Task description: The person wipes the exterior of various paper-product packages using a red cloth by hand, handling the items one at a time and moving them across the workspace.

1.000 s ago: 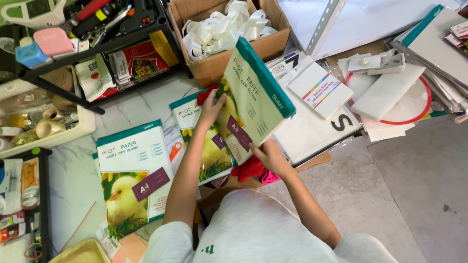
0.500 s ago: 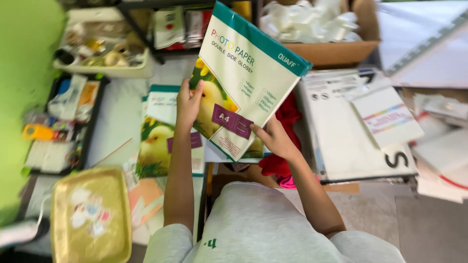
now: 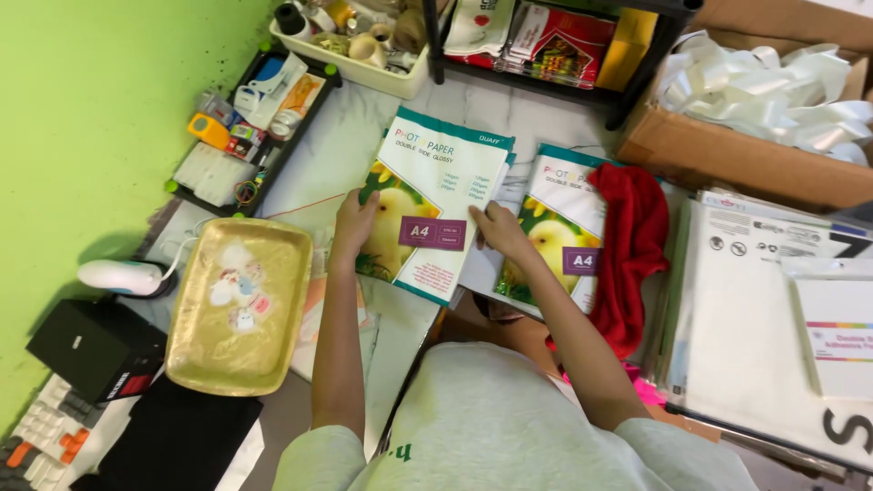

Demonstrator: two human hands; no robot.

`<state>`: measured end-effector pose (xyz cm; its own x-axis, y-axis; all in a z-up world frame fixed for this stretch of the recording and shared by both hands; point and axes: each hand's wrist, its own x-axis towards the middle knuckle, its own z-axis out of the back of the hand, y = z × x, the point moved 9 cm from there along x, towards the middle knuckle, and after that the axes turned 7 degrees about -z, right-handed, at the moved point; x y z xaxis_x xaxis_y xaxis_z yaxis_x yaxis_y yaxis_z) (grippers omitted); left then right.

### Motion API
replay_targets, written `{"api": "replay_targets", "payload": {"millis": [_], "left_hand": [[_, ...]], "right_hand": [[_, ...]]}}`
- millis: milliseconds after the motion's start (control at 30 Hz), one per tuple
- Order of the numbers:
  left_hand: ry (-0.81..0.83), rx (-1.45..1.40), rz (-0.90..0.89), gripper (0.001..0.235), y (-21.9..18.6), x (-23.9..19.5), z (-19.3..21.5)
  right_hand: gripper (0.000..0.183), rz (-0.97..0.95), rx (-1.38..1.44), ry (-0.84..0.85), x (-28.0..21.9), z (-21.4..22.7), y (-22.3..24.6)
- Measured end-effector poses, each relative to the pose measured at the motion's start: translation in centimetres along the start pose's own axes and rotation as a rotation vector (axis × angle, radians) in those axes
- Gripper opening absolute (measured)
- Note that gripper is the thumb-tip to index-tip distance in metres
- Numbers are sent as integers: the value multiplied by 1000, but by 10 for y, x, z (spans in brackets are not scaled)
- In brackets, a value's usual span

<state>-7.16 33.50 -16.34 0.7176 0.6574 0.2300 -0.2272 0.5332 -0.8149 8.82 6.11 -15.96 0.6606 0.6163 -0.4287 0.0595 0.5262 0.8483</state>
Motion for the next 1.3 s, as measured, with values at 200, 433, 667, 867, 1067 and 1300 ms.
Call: {"api": "replay_targets", "payload": {"millis": [200,433,667,867,1067,1300], "left_hand": [[60,463,-92,50,26,11,2],[196,706,-181,51,-87,18,-15],[585,-275,-307,34,-176,5,-161],[741,-114,-323,61,-136,-26,-322],[531,3,-276,78,-138,-23,-314],[439,-120,-158,88,-149,-39,-302]], "right_hand": [[60,97,-527,-103,32,10,0],[25,311,-688,-735,-14,124,5],[25,194,-1042,-967,-22,189,-112],[39,386,-618,-246,-50,95,-87],[41,389,-938,-323,-10,89,-54],[57,297,-948,-630,74,126,-45]]}}
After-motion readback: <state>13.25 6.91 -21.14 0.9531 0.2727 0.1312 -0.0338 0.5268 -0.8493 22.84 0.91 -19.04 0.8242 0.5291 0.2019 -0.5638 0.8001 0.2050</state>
